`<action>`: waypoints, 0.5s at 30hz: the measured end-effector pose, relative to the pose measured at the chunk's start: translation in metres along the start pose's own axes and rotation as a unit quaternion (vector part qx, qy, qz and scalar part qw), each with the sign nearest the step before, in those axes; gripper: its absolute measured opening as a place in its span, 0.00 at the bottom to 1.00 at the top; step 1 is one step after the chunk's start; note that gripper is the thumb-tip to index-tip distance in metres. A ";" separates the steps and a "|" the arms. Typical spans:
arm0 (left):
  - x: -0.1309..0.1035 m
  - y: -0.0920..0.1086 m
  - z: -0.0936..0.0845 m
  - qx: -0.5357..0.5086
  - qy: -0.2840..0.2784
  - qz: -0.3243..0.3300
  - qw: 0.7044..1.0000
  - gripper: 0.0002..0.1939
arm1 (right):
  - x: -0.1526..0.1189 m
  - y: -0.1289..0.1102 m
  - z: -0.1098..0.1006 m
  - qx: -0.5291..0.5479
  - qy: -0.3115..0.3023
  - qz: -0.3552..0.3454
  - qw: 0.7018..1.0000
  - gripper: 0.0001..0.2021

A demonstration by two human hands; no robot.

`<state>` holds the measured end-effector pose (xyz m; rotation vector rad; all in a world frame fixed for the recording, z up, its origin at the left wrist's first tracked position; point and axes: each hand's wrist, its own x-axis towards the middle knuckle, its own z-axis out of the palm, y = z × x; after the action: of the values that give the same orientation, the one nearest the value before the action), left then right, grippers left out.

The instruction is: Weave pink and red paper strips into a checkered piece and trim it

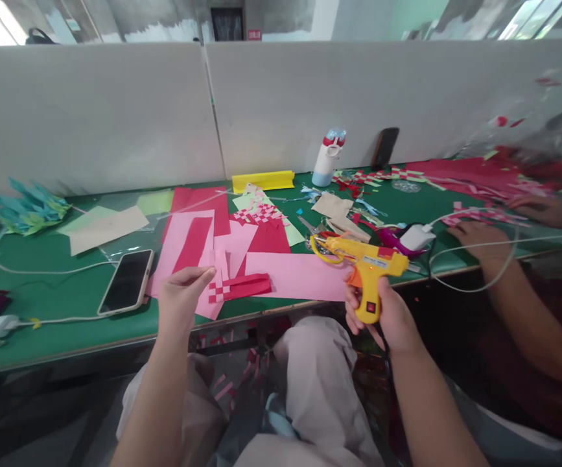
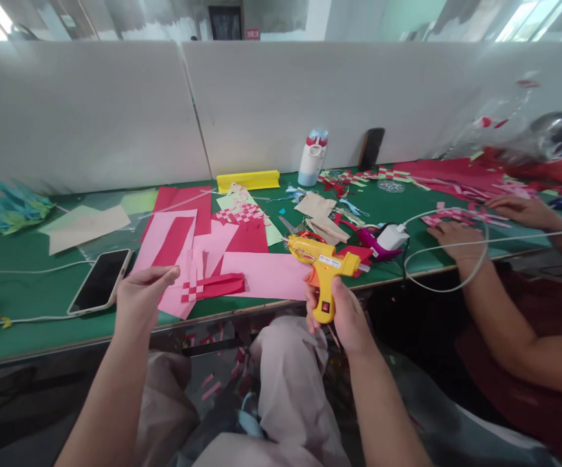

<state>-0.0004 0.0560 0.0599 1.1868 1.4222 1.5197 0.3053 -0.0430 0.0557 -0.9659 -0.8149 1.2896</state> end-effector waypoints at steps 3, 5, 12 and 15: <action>-0.011 0.009 -0.015 -0.007 -0.034 -0.020 0.999 0.12 | 0.003 0.008 0.005 0.000 -0.021 0.015 1.000 0.25; -0.022 0.012 -0.024 0.035 -0.124 -0.051 0.990 0.10 | 0.004 0.011 0.009 0.001 -0.024 0.019 1.000 0.24; -0.079 -0.025 -0.021 0.163 -0.349 -0.151 0.910 0.10 | 0.007 0.022 0.019 0.005 -0.071 0.045 0.996 0.22; -0.100 -0.053 -0.012 0.277 -0.408 -0.153 0.857 0.10 | 0.007 0.027 0.022 0.012 -0.083 0.059 0.995 0.22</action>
<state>0.0149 -0.0358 -0.0060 1.5781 1.3520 0.2638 0.2758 -0.0328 0.0398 -0.9067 -0.8795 1.4934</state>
